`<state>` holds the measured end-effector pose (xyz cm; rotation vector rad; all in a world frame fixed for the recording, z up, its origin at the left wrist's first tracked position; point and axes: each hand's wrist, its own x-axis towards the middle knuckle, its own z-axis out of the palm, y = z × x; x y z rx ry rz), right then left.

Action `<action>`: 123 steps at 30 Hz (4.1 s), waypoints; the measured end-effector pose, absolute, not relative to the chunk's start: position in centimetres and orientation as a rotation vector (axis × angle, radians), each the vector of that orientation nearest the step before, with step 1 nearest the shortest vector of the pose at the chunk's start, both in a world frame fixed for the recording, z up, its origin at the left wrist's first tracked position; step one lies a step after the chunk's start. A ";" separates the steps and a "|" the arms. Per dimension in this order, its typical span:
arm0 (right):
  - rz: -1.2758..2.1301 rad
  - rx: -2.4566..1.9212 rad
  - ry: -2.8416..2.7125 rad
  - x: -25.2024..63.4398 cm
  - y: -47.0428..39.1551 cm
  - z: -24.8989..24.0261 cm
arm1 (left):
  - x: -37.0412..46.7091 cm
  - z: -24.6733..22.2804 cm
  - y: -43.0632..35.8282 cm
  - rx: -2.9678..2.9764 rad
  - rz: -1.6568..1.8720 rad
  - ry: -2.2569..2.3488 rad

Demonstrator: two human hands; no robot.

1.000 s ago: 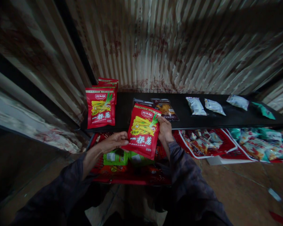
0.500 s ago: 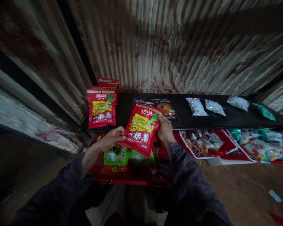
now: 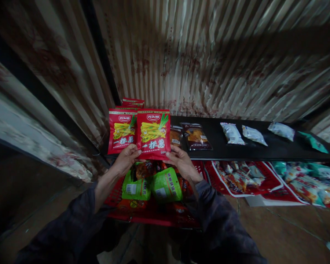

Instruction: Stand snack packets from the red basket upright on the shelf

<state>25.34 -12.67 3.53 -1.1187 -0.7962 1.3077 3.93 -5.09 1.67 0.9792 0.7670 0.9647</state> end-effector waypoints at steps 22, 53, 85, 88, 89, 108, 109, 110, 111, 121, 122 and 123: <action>1.029 -1.202 -0.902 24.0 -13.4 4.1 | 4.4 0.6 -5.3 1.136 1.002 0.782; 0.354 -1.252 -1.705 19.2 -16.9 4.6 | 5.1 3.8 -9.0 0.815 0.939 0.440; 1.176 -1.262 -0.743 23.3 -13.7 3.9 | 6.1 2.6 -8.7 0.263 0.695 0.626; 1.192 -1.242 -0.706 23.0 -13.8 3.9 | 6.1 2.6 -8.6 0.291 0.701 0.647; 1.188 -1.241 -0.694 23.0 -13.7 3.9 | 6.1 2.6 -8.6 0.306 0.703 0.650; 1.172 -1.284 -0.684 22.5 -13.9 3.1 | 5.6 3.5 -6.9 0.345 1.110 0.858; 1.176 -1.281 -0.678 22.5 -13.9 3.1 | 5.7 3.6 -6.9 0.339 1.105 0.859; 1.180 -1.277 -0.674 22.4 -13.9 3.1 | 5.7 3.6 -7.0 0.334 1.099 0.862; 1.181 -1.272 -0.674 22.4 -13.9 3.1 | 5.7 3.7 -7.0 0.331 1.094 0.863; 1.156 -1.276 -0.699 23.0 -13.8 3.4 | 5.7 3.4 -7.5 0.398 0.927 0.831; 1.155 -1.272 -0.693 23.1 -13.7 3.4 | 5.7 3.2 -7.6 0.407 0.892 0.824; 1.150 -1.268 -0.685 23.2 -13.7 3.4 | 5.7 3.0 -7.7 0.416 0.858 0.823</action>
